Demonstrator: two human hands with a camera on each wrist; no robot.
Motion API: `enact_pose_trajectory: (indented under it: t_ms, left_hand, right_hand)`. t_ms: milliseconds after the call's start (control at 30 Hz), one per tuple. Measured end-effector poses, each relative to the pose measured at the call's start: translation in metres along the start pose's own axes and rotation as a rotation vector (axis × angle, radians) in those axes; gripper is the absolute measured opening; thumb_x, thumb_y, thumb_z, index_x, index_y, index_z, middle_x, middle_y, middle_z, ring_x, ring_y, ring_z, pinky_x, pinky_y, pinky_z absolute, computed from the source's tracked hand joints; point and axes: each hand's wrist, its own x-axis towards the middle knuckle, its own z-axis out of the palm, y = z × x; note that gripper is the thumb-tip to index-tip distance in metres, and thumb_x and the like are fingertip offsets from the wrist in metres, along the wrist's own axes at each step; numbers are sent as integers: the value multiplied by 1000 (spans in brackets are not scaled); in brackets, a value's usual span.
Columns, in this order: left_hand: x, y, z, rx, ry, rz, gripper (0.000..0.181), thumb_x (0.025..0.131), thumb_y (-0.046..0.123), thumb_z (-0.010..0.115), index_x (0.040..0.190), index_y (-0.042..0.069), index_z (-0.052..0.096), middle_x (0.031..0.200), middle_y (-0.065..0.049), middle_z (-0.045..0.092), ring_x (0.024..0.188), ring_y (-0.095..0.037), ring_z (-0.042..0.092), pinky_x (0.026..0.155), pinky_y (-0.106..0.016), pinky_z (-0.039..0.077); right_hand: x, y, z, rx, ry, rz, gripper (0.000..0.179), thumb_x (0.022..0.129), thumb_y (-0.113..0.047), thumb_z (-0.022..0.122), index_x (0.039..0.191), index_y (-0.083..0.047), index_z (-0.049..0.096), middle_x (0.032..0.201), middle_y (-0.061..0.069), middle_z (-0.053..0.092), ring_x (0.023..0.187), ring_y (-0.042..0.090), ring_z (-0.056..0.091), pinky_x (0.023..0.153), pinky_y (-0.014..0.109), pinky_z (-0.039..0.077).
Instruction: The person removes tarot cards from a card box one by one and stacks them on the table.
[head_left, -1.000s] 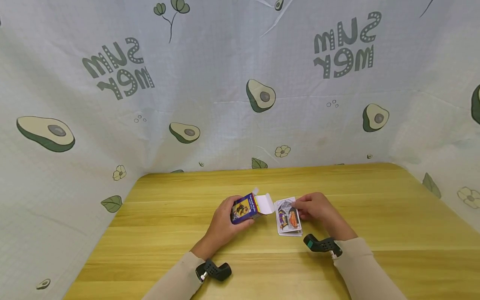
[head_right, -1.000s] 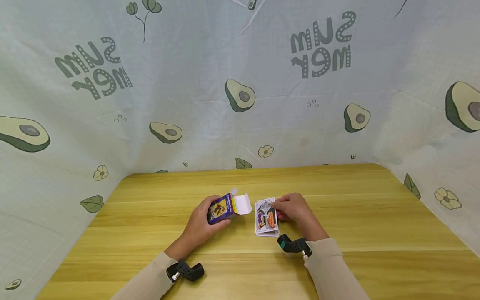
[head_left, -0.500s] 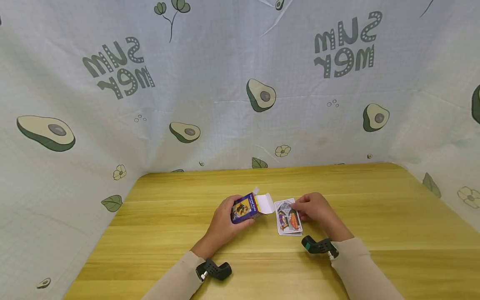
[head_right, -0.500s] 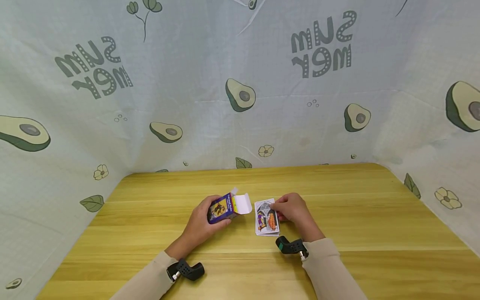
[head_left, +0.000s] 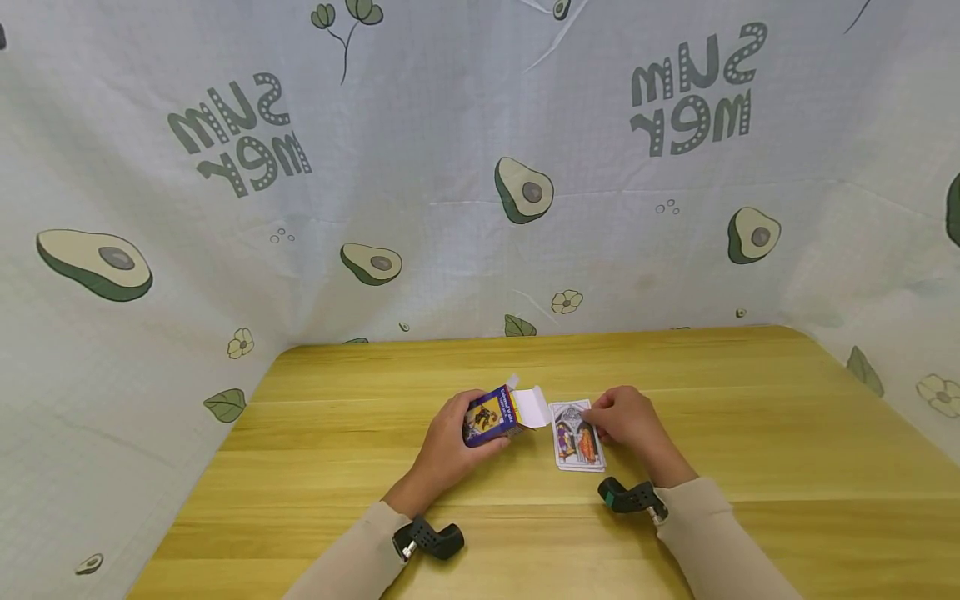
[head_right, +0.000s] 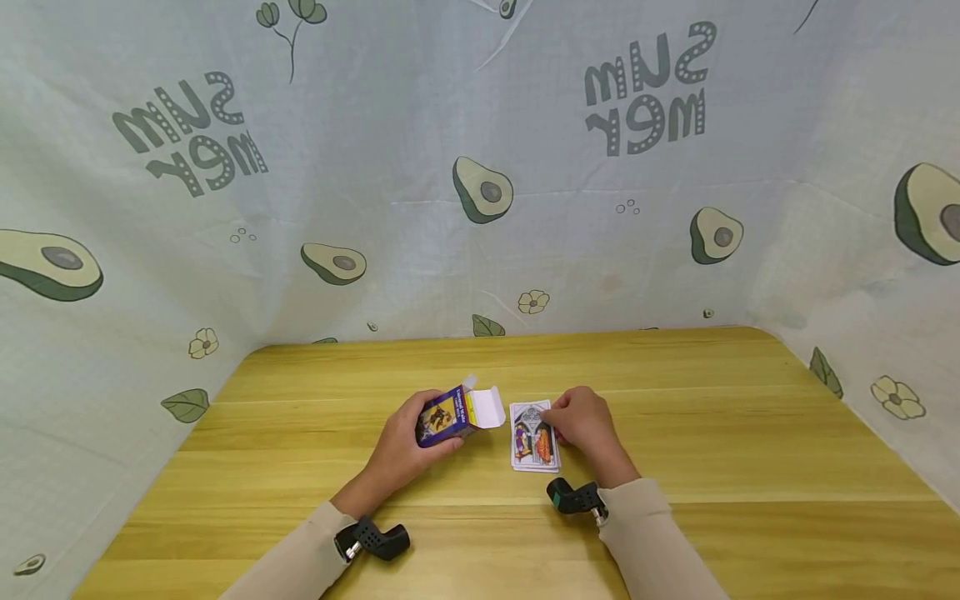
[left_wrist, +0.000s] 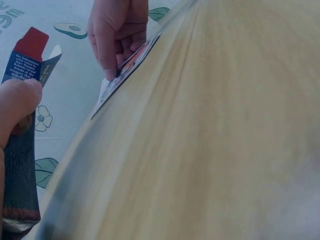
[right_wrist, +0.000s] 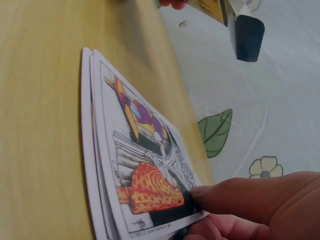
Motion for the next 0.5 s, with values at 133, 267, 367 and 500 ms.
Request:
enact_pose_trajectory:
  t_ms: [133, 267, 367, 500]
  left_hand:
    - [0, 0, 0, 4, -1, 0, 72, 77, 40, 80, 134, 8, 49, 125, -2, 56, 104, -13, 53, 86, -33, 48]
    - [0, 0, 0, 8, 3, 5, 71, 77, 39, 80, 133, 9, 50, 124, -2, 56, 104, -13, 54, 85, -33, 48]
    - [0, 0, 0, 11, 6, 5, 70, 77, 40, 80, 133, 10, 50, 124, -2, 56, 103, -13, 54, 85, -32, 48]
    - [-1, 0, 0, 13, 5, -1, 70, 77, 40, 80, 133, 12, 50, 124, -1, 56, 103, -13, 53, 85, -32, 48]
  right_hand:
    - [-1, -2, 2, -44, 18, -14, 19, 87, -16, 69, 84, 1, 61, 67, 7, 55, 58, 16, 51, 53, 26, 42]
    - [-1, -3, 4, -80, 28, -16, 20, 86, -16, 70, 81, 0, 60, 65, 7, 54, 57, 17, 50, 52, 27, 40]
    - [-1, -3, 6, -91, 32, -13, 20, 86, -17, 70, 80, 0, 60, 65, 7, 55, 56, 17, 50, 51, 27, 40]
    - [-2, -3, 7, -94, 35, -11, 20, 85, -16, 71, 80, 0, 59, 66, 7, 55, 56, 17, 50, 51, 27, 40]
